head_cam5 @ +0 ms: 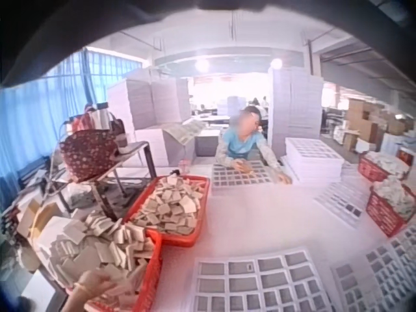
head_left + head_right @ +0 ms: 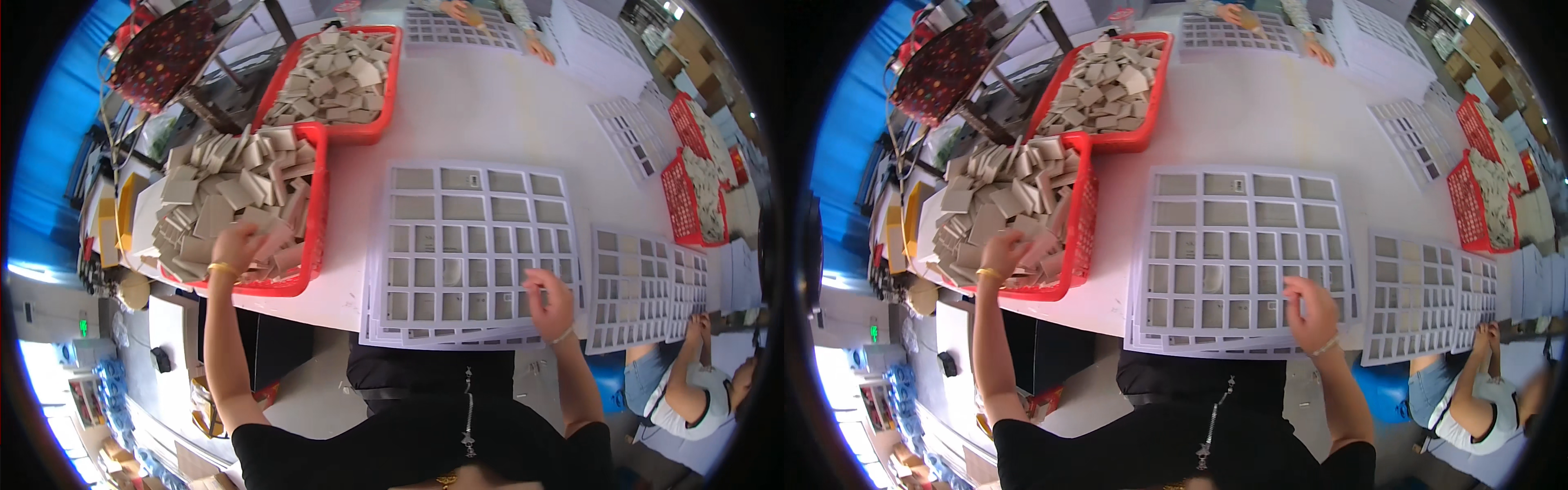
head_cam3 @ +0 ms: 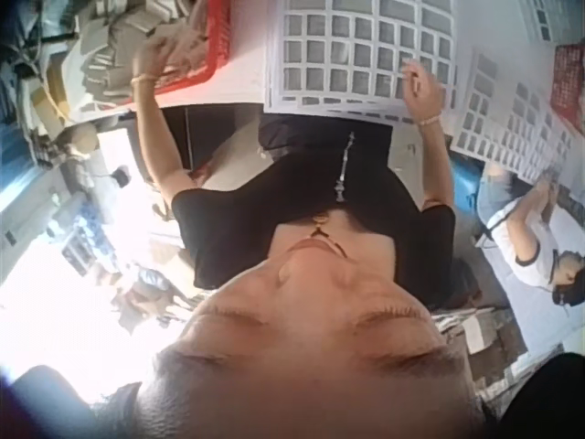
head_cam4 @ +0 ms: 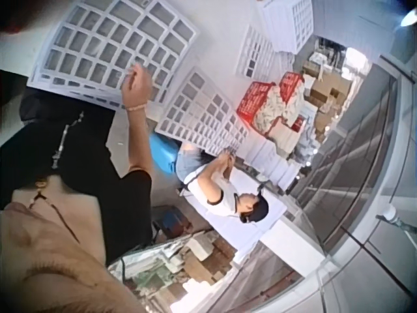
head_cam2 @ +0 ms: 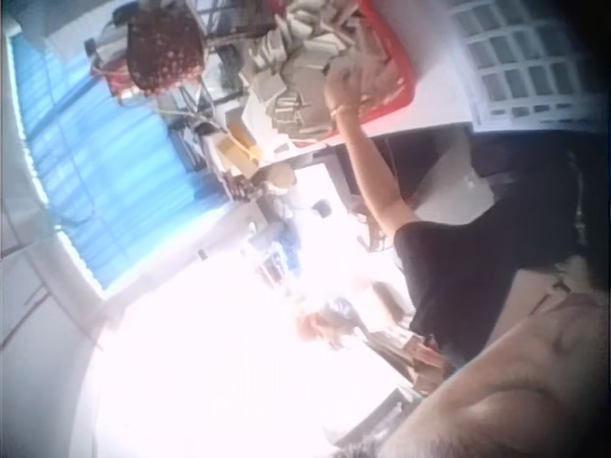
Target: The person repeatedly picks small beige square tiles from a red basket and places them into the compartments of a white grid tray. The person continues this repetitive action throughout the clip, filling the tray's slots one by one.
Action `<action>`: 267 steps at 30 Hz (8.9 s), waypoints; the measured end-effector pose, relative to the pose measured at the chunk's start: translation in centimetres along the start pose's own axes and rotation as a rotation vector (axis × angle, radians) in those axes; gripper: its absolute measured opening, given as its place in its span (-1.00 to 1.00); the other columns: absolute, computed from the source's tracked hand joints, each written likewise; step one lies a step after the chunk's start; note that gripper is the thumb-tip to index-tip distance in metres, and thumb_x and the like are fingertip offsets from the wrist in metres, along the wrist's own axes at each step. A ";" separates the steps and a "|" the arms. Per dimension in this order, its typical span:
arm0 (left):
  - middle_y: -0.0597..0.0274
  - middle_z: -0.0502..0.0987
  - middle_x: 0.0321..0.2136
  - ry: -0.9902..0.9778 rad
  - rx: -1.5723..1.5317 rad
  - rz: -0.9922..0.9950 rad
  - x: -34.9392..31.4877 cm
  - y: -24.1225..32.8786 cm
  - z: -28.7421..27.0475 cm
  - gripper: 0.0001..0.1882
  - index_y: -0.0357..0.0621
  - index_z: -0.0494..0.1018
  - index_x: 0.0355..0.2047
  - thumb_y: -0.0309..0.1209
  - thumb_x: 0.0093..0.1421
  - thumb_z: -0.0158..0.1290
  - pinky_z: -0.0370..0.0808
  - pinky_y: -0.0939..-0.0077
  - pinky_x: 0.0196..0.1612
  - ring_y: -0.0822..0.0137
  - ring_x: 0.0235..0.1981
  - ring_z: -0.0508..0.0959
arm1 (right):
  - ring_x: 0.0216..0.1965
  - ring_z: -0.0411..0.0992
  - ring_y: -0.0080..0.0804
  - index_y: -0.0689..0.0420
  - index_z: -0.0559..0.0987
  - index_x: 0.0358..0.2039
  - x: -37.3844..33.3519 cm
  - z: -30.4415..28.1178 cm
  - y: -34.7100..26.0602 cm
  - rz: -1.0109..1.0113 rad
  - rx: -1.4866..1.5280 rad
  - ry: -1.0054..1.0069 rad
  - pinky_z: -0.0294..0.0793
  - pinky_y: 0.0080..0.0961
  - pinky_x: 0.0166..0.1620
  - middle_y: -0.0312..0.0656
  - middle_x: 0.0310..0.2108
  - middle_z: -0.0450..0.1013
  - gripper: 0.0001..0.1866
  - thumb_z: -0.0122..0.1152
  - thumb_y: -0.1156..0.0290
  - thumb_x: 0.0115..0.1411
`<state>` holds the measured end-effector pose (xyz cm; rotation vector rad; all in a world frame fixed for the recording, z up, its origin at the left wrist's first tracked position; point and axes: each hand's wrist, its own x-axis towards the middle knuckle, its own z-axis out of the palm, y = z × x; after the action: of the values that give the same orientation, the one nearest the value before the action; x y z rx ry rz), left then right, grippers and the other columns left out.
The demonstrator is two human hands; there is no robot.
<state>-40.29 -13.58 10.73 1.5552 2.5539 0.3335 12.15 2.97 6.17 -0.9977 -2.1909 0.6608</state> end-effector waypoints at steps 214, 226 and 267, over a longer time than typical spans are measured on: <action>0.18 0.48 -0.30 -0.202 -0.485 0.525 -0.2 25.4 17.0 -0.78 -0.05 0.47 -0.22 -0.48 0.09 0.09 0.50 0.34 -0.34 0.10 -0.38 0.55 | -0.34 0.40 -0.26 0.09 0.54 -0.46 4.6 7.2 2.5 -0.088 -0.070 -0.212 0.42 -0.36 -0.28 -0.21 -0.28 0.33 -0.84 0.33 0.48 -0.10; 0.30 0.47 -0.32 -0.085 -0.071 0.690 -2.9 25.2 16.4 -0.72 0.06 0.54 -0.40 -0.59 -0.16 0.08 0.44 0.29 -0.16 0.19 -0.22 0.48 | -0.25 0.33 -0.28 0.03 0.56 -0.53 2.9 6.1 1.7 -0.166 -0.281 -0.254 0.27 -0.31 -0.25 -0.26 -0.36 0.32 -0.95 0.26 0.45 -0.07; 0.05 0.36 -0.17 0.103 -0.841 0.376 -5.8 30.6 17.2 -0.39 -0.26 0.25 0.16 -0.42 0.08 0.15 0.39 0.39 -0.20 0.22 -0.24 0.36 | 0.08 0.32 -0.32 0.27 0.36 0.09 -9.4 -17.3 22.2 0.705 -0.208 0.572 0.27 -0.43 0.16 -0.07 0.04 0.35 -0.48 0.02 0.10 0.30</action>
<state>-7.45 -3.10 1.92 1.6222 1.7340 1.3374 39.85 11.68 0.07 -1.8368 -1.4047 0.3663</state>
